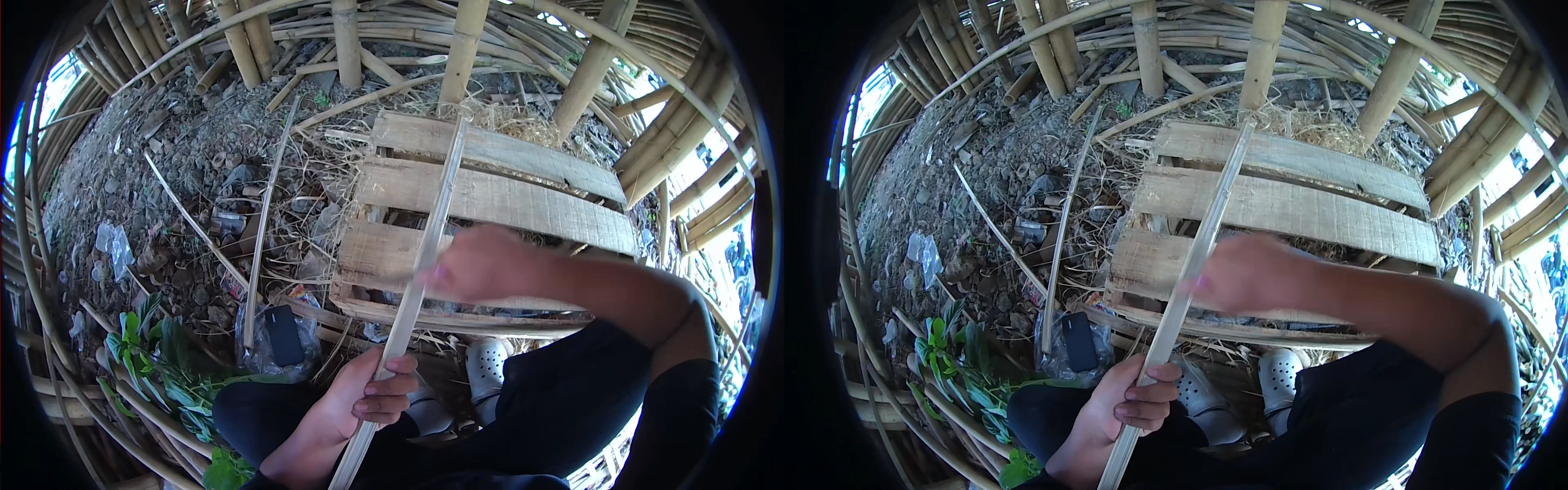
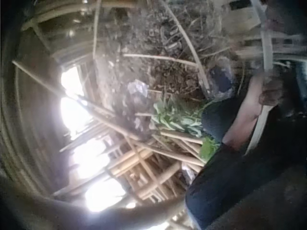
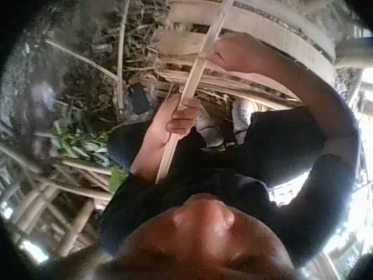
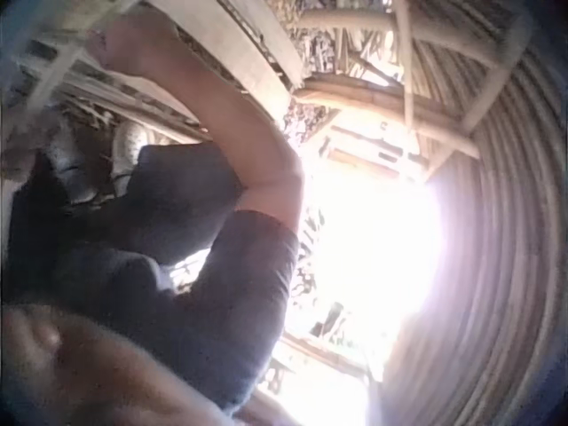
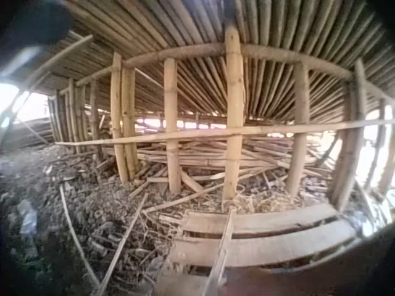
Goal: The person scrapes and shapes a bamboo strip using a small knife.
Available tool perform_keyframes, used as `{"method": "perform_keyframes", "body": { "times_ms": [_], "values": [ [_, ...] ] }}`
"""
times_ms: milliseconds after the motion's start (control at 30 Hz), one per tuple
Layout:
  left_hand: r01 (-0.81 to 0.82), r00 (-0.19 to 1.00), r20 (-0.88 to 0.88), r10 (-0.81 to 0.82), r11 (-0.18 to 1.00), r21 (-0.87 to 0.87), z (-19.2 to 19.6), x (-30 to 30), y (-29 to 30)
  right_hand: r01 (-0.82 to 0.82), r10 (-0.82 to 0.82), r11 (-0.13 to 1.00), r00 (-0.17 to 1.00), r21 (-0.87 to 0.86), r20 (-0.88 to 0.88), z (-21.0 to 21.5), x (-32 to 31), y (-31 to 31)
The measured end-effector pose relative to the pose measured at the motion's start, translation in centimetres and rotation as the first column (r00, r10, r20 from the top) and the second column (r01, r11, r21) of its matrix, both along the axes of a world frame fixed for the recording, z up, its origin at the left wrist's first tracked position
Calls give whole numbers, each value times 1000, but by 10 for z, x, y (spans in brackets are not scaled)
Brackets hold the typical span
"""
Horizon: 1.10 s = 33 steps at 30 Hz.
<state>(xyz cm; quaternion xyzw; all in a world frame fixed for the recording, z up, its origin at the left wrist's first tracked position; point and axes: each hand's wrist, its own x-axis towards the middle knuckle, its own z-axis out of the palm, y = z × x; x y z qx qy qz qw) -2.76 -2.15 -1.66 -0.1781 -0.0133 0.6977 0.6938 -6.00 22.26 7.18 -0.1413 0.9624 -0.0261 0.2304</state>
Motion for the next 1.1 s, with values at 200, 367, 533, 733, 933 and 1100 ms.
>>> {"method": "perform_keyframes", "body": {
  "times_ms": [200,367,533,733,933,1100],
  "values": [
    [6,1000,14,-7,999,37,-5,-1,1,207,-199,975,975,86,-95,5,-15,31],
    [-10,997,72,6,998,61,-1,-1,2,51,-53,998,995,-23,-83,-8,-6,35],
    [-22,996,83,14,994,105,-7,-3,0,-49,47,999,987,-9,-157,-9,4,13],
    [-19,998,63,13,996,91,-6,-3,3,149,-132,985,976,84,-174,-1,-17,32],
    [3,1000,23,-5,998,58,-3,-1,0,210,-206,977,975,41,-84,-2,-22,33],
    [8,1000,4,-8,1000,21,-2,2,0,16,-15,999,999,36,-40,-7,-5,18]
  ]
}}
